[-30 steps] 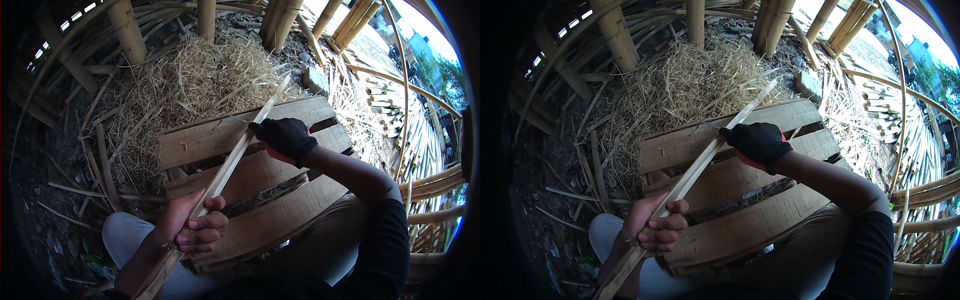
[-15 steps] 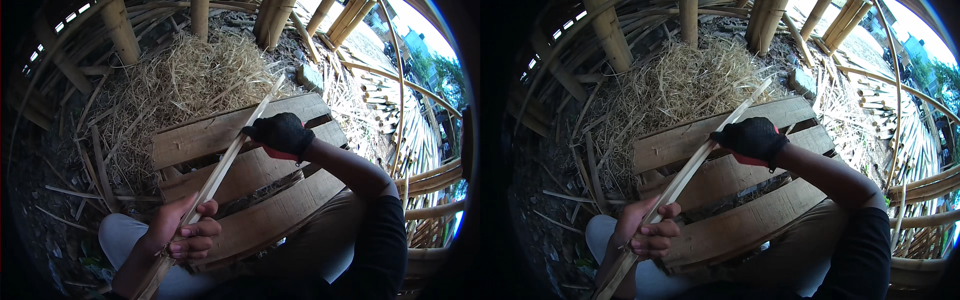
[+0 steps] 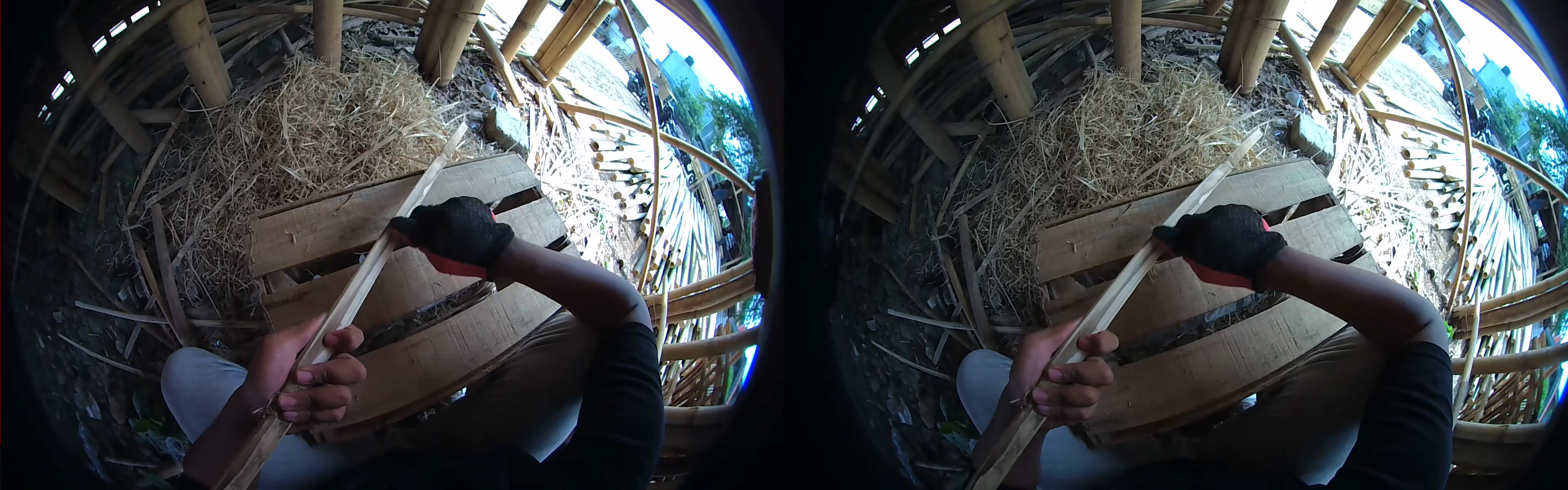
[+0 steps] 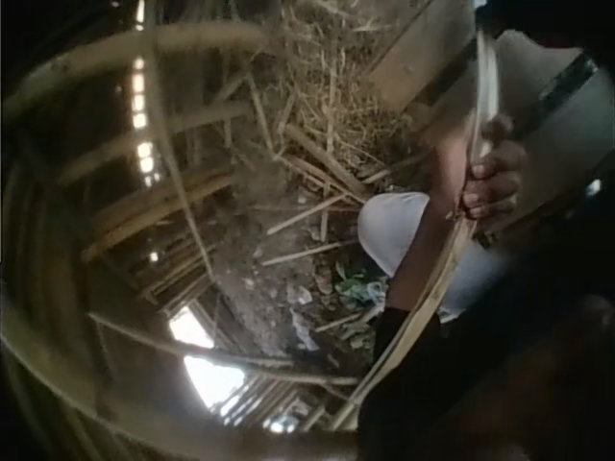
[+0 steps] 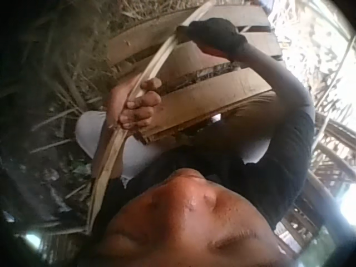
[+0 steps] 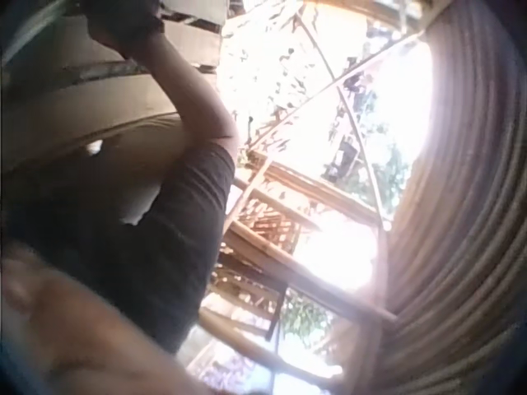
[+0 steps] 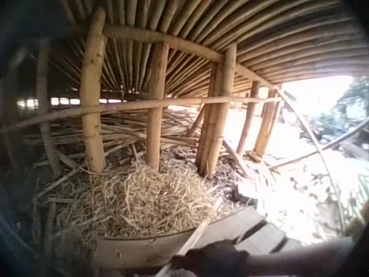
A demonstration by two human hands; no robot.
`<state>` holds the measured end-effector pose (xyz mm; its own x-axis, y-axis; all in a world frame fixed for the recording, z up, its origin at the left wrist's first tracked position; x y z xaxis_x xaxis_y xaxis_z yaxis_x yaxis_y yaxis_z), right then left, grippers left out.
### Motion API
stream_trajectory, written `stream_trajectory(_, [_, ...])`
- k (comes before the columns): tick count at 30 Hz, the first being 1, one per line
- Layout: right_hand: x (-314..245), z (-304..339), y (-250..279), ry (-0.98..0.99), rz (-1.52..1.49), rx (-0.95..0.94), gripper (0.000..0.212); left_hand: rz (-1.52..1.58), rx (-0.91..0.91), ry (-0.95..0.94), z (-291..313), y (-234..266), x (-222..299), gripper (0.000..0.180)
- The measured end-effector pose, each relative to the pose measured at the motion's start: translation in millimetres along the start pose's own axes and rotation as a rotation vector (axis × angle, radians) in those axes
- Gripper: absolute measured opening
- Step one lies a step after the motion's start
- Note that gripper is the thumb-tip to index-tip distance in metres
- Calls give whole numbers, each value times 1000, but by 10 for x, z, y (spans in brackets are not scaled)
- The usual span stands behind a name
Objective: The person sits on the ground and uses a knife to shave a long bamboo strip, repeatedly scraping along its length to remove thin layers. The person holds the strip with one hand and guides the knife with the other, working over a wooden pallet.
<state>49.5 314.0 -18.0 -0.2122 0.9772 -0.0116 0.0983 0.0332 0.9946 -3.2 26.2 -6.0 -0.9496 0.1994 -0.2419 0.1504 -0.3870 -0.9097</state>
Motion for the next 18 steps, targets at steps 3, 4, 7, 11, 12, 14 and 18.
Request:
stream_trajectory(3, [-16,16,77,95,-209,2,26,23,-12,25,-37,-1,2,35])
stream_trajectory(4, [240,44,-115,77,-173,89,26,36,-12,42,-40,-17,-2,36])
stream_trajectory(7, [417,88,-260,-41,-68,20,28,82,4,41,-113,3,47,36])
stream_trajectory(11, [-122,36,117,56,-149,-11,28,28,-44,31,-52,15,25,37])
stream_trajectory(12, [-76,23,74,122,-194,27,28,45,-34,32,-58,18,18,37])
stream_trajectory(14, [335,17,-161,27,4,22,28,72,-14,47,-72,12,31,37])
stream_trajectory(18, [26,51,-26,30,-48,101,27,41,-15,22,-81,2,55,35])
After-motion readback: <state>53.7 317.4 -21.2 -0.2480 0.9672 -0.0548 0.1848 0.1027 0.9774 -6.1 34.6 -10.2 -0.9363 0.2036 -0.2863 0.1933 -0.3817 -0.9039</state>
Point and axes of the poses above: each hand's wrist, its own z-axis away from the middle knuckle, its own y-axis out of the back of the hand, x = y × z, the point moved 1 cm from there along -z, towards the middle knuckle, and after that the axes turned 7 degrees about x, right-handed, at the moved point
